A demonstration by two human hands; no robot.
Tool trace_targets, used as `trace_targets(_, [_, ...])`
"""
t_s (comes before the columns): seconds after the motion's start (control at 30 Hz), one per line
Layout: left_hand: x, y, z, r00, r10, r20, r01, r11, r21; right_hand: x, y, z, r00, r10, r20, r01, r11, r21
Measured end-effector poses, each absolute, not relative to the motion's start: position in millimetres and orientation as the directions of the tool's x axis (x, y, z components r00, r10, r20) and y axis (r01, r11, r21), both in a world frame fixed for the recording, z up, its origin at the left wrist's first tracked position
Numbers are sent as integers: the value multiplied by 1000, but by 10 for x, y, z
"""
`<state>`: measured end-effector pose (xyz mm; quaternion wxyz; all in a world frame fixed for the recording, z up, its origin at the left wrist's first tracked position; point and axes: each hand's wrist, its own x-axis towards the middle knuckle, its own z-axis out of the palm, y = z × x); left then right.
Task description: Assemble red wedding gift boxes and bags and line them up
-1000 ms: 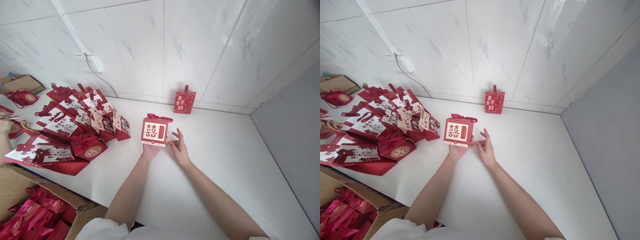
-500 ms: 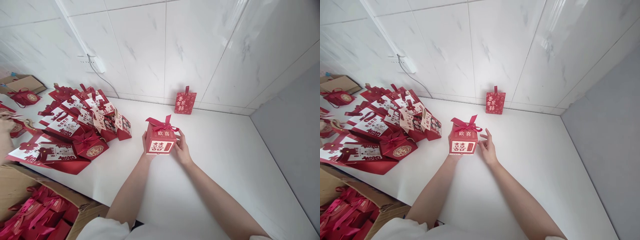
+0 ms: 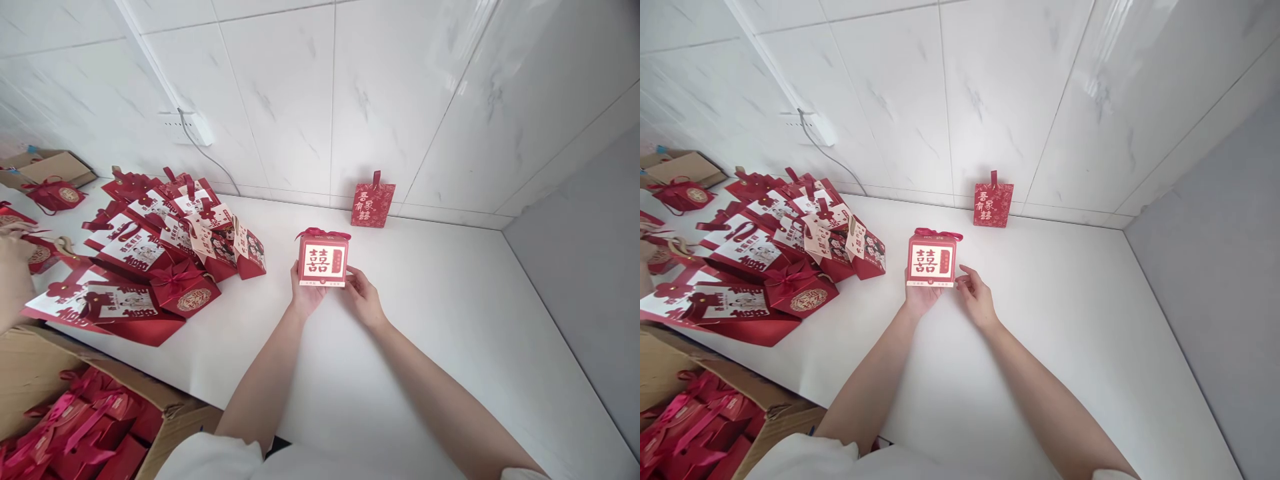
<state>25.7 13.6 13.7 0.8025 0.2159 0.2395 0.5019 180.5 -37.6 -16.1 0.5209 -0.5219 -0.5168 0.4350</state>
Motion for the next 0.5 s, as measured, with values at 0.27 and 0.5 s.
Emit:
trace_targets(0.27, [254,134,125,382,904,-193,-719,422,552,1793,-364,-192,71,994,85,95,78,-992])
trace_targets(0.5, [189,98,219,550,817,-172,-605,532,592,1804,-358,-178,70,996,62,122,53,-991])
